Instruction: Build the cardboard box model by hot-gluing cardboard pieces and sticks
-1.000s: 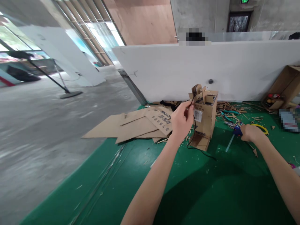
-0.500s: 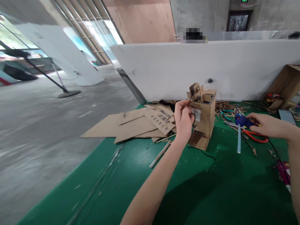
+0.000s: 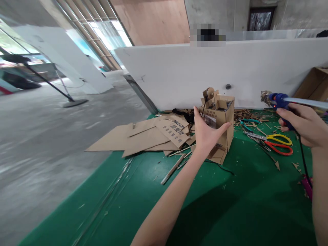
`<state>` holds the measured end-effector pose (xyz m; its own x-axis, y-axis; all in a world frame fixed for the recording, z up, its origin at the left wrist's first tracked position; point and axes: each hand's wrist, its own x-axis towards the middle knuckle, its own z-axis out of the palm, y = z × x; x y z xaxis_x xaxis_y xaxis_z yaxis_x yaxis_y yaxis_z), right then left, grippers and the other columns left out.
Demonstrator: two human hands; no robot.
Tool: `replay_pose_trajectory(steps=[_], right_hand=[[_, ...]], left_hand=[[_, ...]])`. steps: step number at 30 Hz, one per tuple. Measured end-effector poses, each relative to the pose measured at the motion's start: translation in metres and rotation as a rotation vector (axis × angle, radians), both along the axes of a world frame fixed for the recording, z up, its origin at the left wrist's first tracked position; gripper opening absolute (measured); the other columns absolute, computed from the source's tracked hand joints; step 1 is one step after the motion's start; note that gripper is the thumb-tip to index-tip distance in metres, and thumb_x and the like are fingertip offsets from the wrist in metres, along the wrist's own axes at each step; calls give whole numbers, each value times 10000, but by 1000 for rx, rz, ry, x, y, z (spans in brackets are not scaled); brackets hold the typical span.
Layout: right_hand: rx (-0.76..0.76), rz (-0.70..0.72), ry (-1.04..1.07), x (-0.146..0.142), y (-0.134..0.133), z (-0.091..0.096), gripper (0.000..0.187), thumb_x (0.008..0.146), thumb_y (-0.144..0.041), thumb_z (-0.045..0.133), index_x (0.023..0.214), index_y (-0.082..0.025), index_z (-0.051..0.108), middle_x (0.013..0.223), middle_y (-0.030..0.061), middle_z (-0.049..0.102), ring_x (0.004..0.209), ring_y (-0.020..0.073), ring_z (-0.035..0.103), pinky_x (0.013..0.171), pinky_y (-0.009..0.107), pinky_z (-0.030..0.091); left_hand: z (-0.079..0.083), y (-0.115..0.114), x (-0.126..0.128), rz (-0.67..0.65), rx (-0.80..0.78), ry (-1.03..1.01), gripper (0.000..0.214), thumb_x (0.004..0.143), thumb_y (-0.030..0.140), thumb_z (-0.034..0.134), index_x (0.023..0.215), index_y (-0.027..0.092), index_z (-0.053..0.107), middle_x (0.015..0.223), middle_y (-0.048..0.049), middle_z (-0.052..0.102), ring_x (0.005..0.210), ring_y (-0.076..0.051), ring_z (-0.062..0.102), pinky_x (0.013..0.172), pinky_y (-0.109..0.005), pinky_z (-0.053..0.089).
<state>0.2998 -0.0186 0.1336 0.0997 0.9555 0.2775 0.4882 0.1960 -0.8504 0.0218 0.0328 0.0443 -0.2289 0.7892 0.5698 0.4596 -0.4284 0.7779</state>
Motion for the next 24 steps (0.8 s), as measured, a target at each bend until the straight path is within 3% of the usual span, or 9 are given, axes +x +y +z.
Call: replay_pose_trajectory(steps=[3, 8, 10, 13, 17, 24], right_hand=[[-13, 120, 328, -15, -7, 6, 299, 836, -472, 725, 816, -212, 578, 710, -7, 482, 619, 104, 466, 447, 230, 344], [-91, 341, 445, -33, -20, 11, 412, 828, -578, 706, 755, -201, 556, 617, -42, 412, 495, 67, 391, 408, 218, 309], [-120, 370, 493, -38, -21, 10, 410, 831, -592, 696, 814, -195, 594, 645, -33, 436, 477, 56, 382, 377, 202, 274], [-173, 391, 530, -43, -19, 7, 438, 827, -603, 692, 761, -188, 567, 619, -36, 434, 450, 44, 350, 360, 190, 241], [-240, 400, 399, -42, -18, 3, 458, 873, -633, 612, 748, -198, 544, 550, -51, 416, 417, 43, 311, 369, 191, 223], [-235, 446, 219, -49, -22, 5, 537, 829, -731, 580, 779, -197, 565, 548, -48, 426, 434, 59, 336, 371, 192, 240]], left_hand=[[4, 2, 2, 55, -27, 19, 1272, 612, 558, 863, 1577, 313, 72, 1640, -173, 184, 1511, -455, 176, 1147, -595, 377], [13, 1, 4, 54, -170, 25, 1249, 650, 569, 828, 1588, 265, 61, 1631, -202, 170, 1499, -484, 172, 1146, -629, 354], [14, 3, -1, -44, -152, 11, 1226, 694, 545, 805, 1593, 251, 25, 1612, -198, 227, 1487, -440, 249, 1159, -574, 369], [17, 6, -13, -346, -119, 2, 1200, 717, 541, 797, 1596, 294, 19, 1597, -166, 295, 1453, -379, 352, 1145, -498, 415], [22, 11, -31, -682, -132, -24, 1199, 693, 562, 817, 1593, 352, 54, 1554, -136, 395, 1416, -353, 424, 1119, -479, 451], [25, 15, -44, -798, -132, -42, 1216, 636, 556, 861, 1592, 319, 147, 1528, -148, 437, 1409, -394, 424, 1076, -494, 484]])
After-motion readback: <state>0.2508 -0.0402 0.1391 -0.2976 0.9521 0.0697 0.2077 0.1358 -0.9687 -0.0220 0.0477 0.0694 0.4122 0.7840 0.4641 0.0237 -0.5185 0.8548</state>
